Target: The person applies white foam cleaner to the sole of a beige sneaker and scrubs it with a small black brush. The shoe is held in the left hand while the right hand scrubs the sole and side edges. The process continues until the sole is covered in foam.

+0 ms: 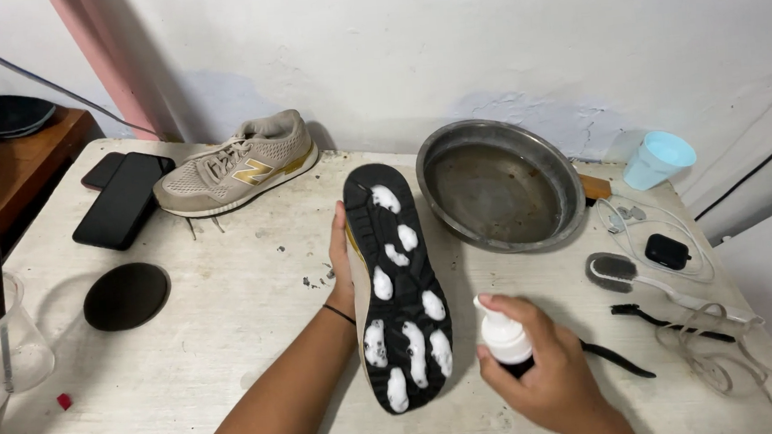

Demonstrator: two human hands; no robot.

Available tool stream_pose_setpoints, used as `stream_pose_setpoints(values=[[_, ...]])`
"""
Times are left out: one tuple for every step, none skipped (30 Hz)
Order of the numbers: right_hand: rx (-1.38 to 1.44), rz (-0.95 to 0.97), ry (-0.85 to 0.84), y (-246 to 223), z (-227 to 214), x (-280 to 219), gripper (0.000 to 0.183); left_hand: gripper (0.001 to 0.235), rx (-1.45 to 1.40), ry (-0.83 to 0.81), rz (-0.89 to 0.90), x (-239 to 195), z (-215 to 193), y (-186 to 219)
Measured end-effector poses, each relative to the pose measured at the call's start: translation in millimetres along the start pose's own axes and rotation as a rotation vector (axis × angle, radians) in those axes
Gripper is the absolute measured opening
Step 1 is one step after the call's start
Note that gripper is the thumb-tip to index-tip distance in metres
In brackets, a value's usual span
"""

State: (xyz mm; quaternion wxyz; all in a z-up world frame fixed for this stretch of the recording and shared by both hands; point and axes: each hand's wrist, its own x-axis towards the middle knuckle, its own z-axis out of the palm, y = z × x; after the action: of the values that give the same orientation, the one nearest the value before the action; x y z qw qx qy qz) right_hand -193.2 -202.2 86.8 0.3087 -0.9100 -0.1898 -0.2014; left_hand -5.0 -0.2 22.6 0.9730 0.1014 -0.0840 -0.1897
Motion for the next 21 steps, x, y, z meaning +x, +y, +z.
stream_pose_setpoints(values=[[-0.003,0.002,0.006,-1,-5,11,0.062,0.067,0.002,-0.004,-0.005,0,0,-7],[0.052,-0.105,0.005,-2,-9,23,0.055,0.067,0.016,0.048,-0.055,-2,-2,-14],[0.107,-0.212,0.004,-3,-13,35,0.049,0.068,0.031,0.100,-0.105,-3,-3,-20],[0.108,-0.216,0.006,0,-14,40,0.049,0.068,0.034,0.098,-0.102,-3,0,-19],[0.029,-0.308,-0.071,2,-14,45,0.055,0.068,0.064,0.083,-0.117,-4,2,-19],[-0.050,-0.399,-0.152,5,-14,48,0.062,0.068,0.092,0.072,-0.131,-6,3,-19],[-0.048,-0.403,-0.154,8,-12,49,0.062,0.068,0.092,0.073,-0.127,-9,5,-18],[-0.094,-0.432,-0.182,11,-12,50,0.062,0.067,0.130,0.057,-0.153,-12,7,-20],[-0.140,-0.461,-0.211,15,-11,50,0.061,0.067,0.169,0.041,-0.180,-15,9,-21],[-0.142,-0.460,-0.213,17,-14,51,0.061,0.067,0.166,0.041,-0.180,-16,11,-22],[-0.085,-0.425,-0.219,18,-17,51,0.061,0.067,0.205,0.022,-0.208,-18,15,-23],[-0.030,-0.390,-0.225,19,-21,53,0.061,0.067,0.245,0.002,-0.234,-19,18,-24],[-0.032,-0.392,-0.226,25,-26,54,0.061,0.067,0.243,-0.001,-0.233,-20,21,-24],[-0.016,-0.335,-0.240,31,-31,57,0.063,0.066,0.283,-0.023,-0.258,-21,25,-24],[0.000,-0.279,-0.255,38,-37,59,0.065,0.066,0.324,-0.046,-0.283,-21,29,-25],[-0.002,-0.278,-0.255,28,-45,66,0.065,0.066,0.322,-0.048,-0.284,-22,30,-26],[-0.020,-0.300,-0.211,18,-54,73,0.060,0.066,0.362,-0.068,-0.312,-23,31,-28],[-0.037,-0.321,-0.166,9,-62,80,0.056,0.066,0.403,-0.087,-0.341,-24,33,-29],[-0.038,-0.319,-0.165,9,-63,83,0.056,0.066,0.403,-0.088,-0.343,-24,30,-30],[-0.187,-0.398,-0.232,9,-64,86,0.059,0.069,0.395,-0.077,-0.388,-23,28,-31],[-0.336,-0.475,-0.300,9,-65,88,0.062,0.072,0.387,-0.067,-0.432,-23,26,-32]])
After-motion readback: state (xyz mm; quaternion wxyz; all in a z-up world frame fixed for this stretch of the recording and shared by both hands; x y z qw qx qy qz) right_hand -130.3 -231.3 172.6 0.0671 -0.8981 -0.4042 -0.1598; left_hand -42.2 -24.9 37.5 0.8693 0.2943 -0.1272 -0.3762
